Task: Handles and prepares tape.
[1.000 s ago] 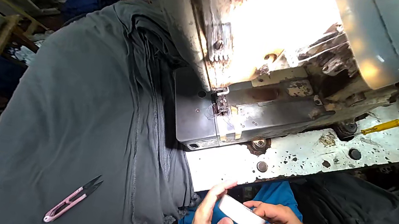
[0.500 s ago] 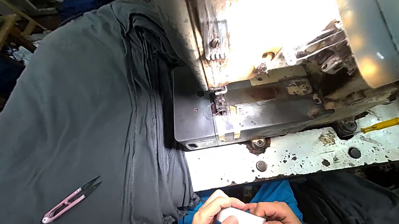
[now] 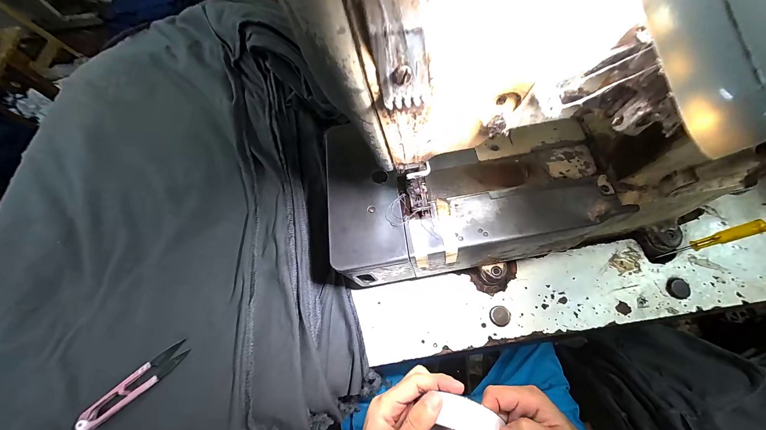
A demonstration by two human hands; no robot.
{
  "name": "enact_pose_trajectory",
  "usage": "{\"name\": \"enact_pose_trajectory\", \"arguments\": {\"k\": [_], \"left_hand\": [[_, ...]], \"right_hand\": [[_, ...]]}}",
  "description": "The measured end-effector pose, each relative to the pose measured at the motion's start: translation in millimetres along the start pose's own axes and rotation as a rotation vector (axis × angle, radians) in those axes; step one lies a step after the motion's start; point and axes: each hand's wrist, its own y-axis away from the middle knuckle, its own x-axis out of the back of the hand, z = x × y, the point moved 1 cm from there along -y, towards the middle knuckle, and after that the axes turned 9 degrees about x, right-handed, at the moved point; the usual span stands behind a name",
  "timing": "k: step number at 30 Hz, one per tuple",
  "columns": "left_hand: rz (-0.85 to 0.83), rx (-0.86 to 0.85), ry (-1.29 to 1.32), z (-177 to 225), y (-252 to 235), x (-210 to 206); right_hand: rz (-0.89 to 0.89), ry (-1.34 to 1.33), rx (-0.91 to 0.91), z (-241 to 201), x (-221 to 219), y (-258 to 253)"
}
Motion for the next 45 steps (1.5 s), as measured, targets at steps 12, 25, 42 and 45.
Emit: {"name": "enact_pose_trajectory", "arguments": {"k": [12, 25, 42, 45], "left_hand": [[0.066, 0.226, 0.627, -14.7, -4.4, -2.7], [-0.009, 0.367, 1.064, -35.9, -15.5, -16.9], [0.444, 0.485, 0.889, -21.3, -3.6, -40.0], [0.466, 0.425, 0.839, -28.6, -2.9, -36.1]], "right_hand": [[-0.017, 0.032, 0.004, -6.3, -13.6, -2.5], [-0.021, 0.148, -0.062, -13.2, -24.8, -6.4], [0.23, 0.062, -0.113, -8.7, -30.4, -12.3], [0.275, 0.075, -0.156, -9.9, -29.6, -13.8]]}}
